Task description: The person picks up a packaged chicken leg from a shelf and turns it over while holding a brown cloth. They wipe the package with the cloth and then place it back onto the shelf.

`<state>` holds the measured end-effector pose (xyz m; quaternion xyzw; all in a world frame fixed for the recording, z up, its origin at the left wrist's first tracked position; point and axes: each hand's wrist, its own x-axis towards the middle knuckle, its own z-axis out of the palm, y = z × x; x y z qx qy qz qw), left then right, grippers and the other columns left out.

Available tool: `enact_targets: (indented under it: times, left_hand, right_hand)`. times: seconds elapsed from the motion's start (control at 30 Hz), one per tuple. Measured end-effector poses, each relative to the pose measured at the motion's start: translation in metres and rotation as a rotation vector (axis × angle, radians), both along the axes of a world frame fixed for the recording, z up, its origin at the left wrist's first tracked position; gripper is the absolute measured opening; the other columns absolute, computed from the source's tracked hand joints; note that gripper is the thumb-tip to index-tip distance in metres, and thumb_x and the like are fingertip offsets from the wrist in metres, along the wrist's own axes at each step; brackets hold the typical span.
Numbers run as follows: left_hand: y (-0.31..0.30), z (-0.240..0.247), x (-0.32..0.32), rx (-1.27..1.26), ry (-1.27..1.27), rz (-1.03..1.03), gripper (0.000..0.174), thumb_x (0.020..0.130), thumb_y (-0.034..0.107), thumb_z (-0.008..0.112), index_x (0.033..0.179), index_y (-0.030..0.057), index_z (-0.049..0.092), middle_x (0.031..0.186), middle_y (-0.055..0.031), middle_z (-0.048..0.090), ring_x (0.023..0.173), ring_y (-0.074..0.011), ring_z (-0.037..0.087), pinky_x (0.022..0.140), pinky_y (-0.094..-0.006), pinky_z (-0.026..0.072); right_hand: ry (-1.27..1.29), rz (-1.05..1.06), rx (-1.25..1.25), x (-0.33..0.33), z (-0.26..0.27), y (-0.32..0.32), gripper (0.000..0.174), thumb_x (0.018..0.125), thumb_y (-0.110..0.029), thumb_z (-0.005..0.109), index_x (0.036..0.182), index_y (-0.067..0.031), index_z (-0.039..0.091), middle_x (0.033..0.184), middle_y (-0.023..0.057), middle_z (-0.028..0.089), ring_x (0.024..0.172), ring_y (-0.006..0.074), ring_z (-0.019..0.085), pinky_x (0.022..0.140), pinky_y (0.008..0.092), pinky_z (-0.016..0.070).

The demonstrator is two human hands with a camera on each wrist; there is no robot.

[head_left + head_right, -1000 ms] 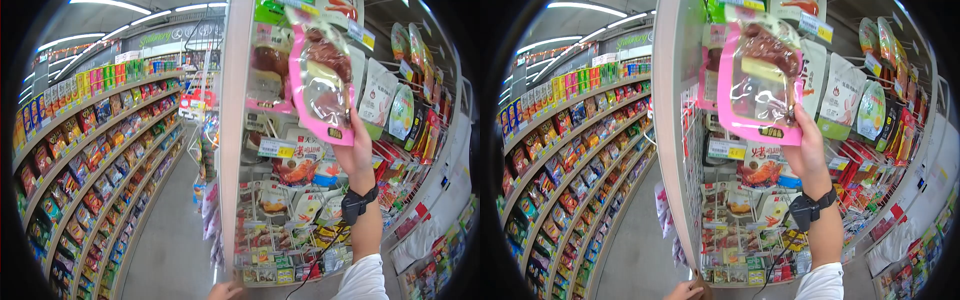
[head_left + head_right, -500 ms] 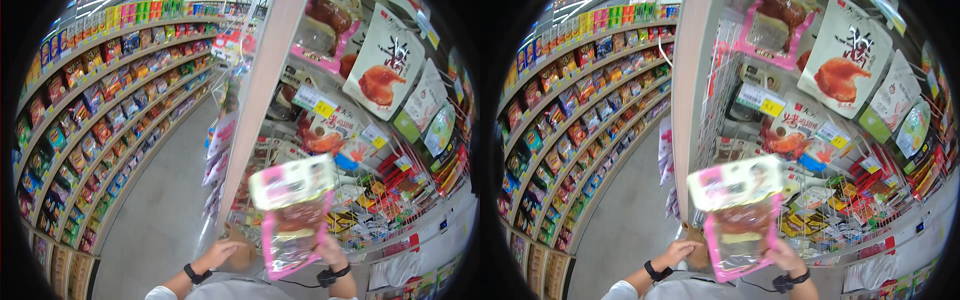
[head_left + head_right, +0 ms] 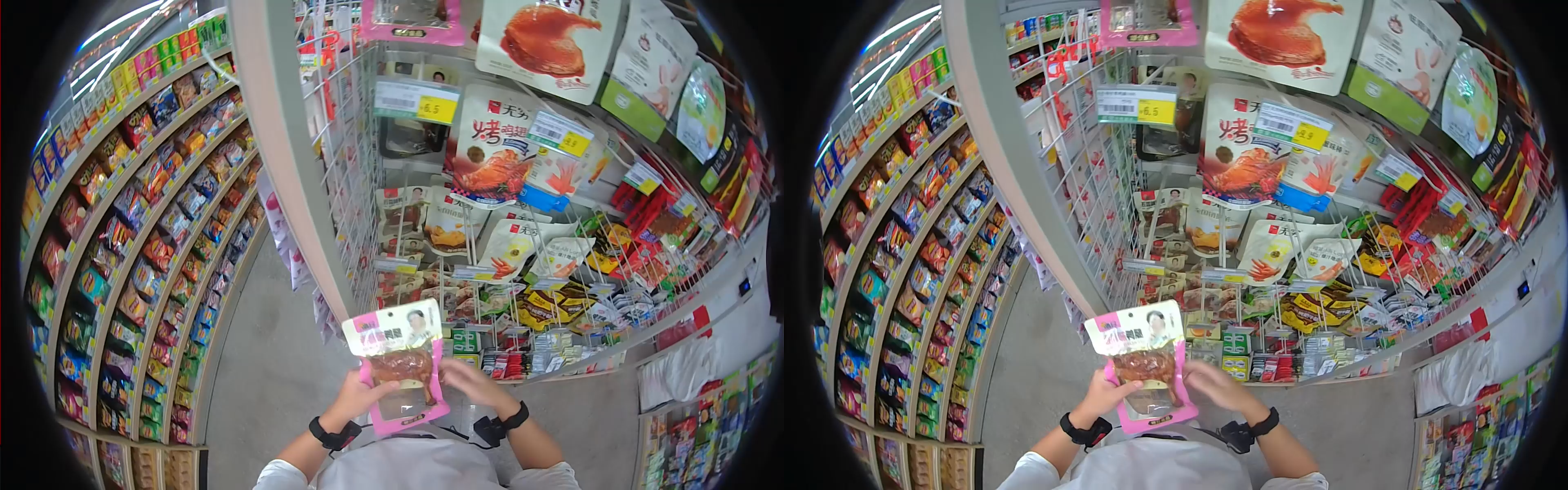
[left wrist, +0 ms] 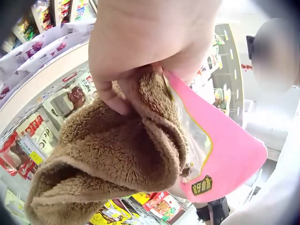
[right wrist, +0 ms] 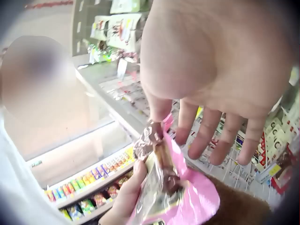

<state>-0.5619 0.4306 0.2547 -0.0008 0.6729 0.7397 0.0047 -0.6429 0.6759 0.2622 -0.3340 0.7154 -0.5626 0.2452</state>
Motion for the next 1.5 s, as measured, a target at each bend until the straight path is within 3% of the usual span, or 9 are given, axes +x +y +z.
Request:
enact_targets:
  times: [0.03,0.17,0.37,0.43,0.73,1.0,1.17,1.4,1.5]
  left_hand:
    - [0.003,-0.001,0.001,0.015,0.015,-0.017,0.029,0.083,0.01,0.07,0.107,-0.0019,0.061,0.096,-0.0026,0.067,0.084,-0.0077,0.06,0.075,-0.026,0.0501]
    - [0.013,-0.005,-0.003,-0.001,0.044,-0.109,0.028,0.082,0.01,0.071,0.106,-0.0016,0.063,0.094,-0.0025,0.067,0.079,-0.0075,0.06,0.071,-0.0248,0.0497]
    - [0.02,-0.009,-0.006,-0.045,0.093,-0.163,0.023,0.083,0.011,0.069,0.102,-0.0008,0.066,0.091,-0.0029,0.068,0.075,-0.0094,0.059,0.069,-0.0247,0.0479]
    - [0.023,-0.002,-0.005,0.006,0.11,-0.115,0.02,0.086,0.012,0.066,0.101,-0.0008,0.066,0.088,-0.0024,0.067,0.074,-0.0088,0.058,0.068,-0.0243,0.0473]
    - [0.009,-0.013,-0.007,-0.193,0.109,0.142,0.027,0.096,0.023,0.051,0.088,-0.0005,0.062,0.066,0.002,0.053,0.065,-0.0065,0.048,0.057,-0.0266,0.0418]
    - [0.002,-0.018,-0.013,-0.266,0.005,0.199,0.04,0.098,0.032,0.045,0.08,-0.0012,0.059,0.066,0.0007,0.051,0.066,-0.0065,0.046,0.058,-0.0276,0.0409]
    - [0.015,-0.01,-0.018,-0.122,0.067,0.195,0.041,0.099,0.032,0.043,0.096,-0.0032,0.062,0.081,-0.004,0.062,0.078,-0.0072,0.052,0.069,-0.0273,0.0443]
    - [0.023,-0.007,-0.017,-0.239,0.293,0.106,0.028,0.088,0.019,0.058,0.105,-0.0036,0.062,0.093,-0.0082,0.068,0.086,-0.0111,0.061,0.078,-0.0307,0.0491]
    - [0.024,-0.007,-0.016,-0.271,0.204,0.104,0.025,0.089,0.019,0.057,0.098,-0.0026,0.063,0.081,-0.0062,0.066,0.071,-0.0111,0.06,0.065,-0.0299,0.0493]
  right_hand:
    - [-0.31,-0.188,-0.154,-0.001,-0.001,0.002,0.04,0.093,-0.019,0.054,0.128,-0.0026,0.043,0.114,0.0114,0.055,0.106,0.0207,0.053,0.091,0.0341,0.0415]
    - [0.301,-0.091,0.037,-0.009,-0.01,0.004,0.056,0.081,-0.017,0.067,0.13,-0.0028,0.043,0.123,0.0148,0.052,0.111,0.0205,0.052,0.092,0.0338,0.0422]
    - [0.079,0.141,0.13,-0.01,-0.069,0.006,0.035,0.083,-0.016,0.062,0.114,-0.0019,0.056,0.081,0.0129,0.066,0.075,0.0209,0.063,0.072,0.035,0.05]
    - [-0.029,0.227,0.173,-0.013,-0.081,0.009,0.041,0.082,-0.015,0.061,0.12,-0.0002,0.053,0.123,0.0118,0.054,0.109,0.0242,0.052,0.098,0.0349,0.0386]
    - [0.106,-0.338,0.163,-0.02,-0.034,0.034,0.042,0.091,-0.018,0.056,0.129,-0.004,0.047,0.121,0.0117,0.057,0.111,0.0215,0.055,0.095,0.0331,0.0429]
    - [-0.48,-0.677,-0.888,-0.015,0.015,0.025,0.053,0.098,-0.039,0.041,0.142,-0.015,0.025,0.14,0.0039,0.039,0.128,0.0235,0.038,0.107,0.0423,0.0304]
    - [-0.428,-0.715,-0.856,-0.006,0.001,-0.002,0.054,0.1,-0.04,0.036,0.144,-0.0135,0.02,0.144,0.0055,0.033,0.132,0.0242,0.033,0.11,0.0442,0.0248]
    - [0.921,-0.207,0.234,0.007,0.035,-0.031,0.061,0.073,-0.012,0.065,0.132,-0.0137,0.05,0.147,0.0235,0.026,0.133,0.0413,0.029,0.109,0.0445,0.0272]
    - [0.68,-0.268,0.087,-0.01,0.021,-0.03,0.068,0.07,-0.005,0.065,0.134,-0.0209,0.049,0.147,0.0226,0.026,0.131,0.0419,0.033,0.107,0.0436,0.0317]
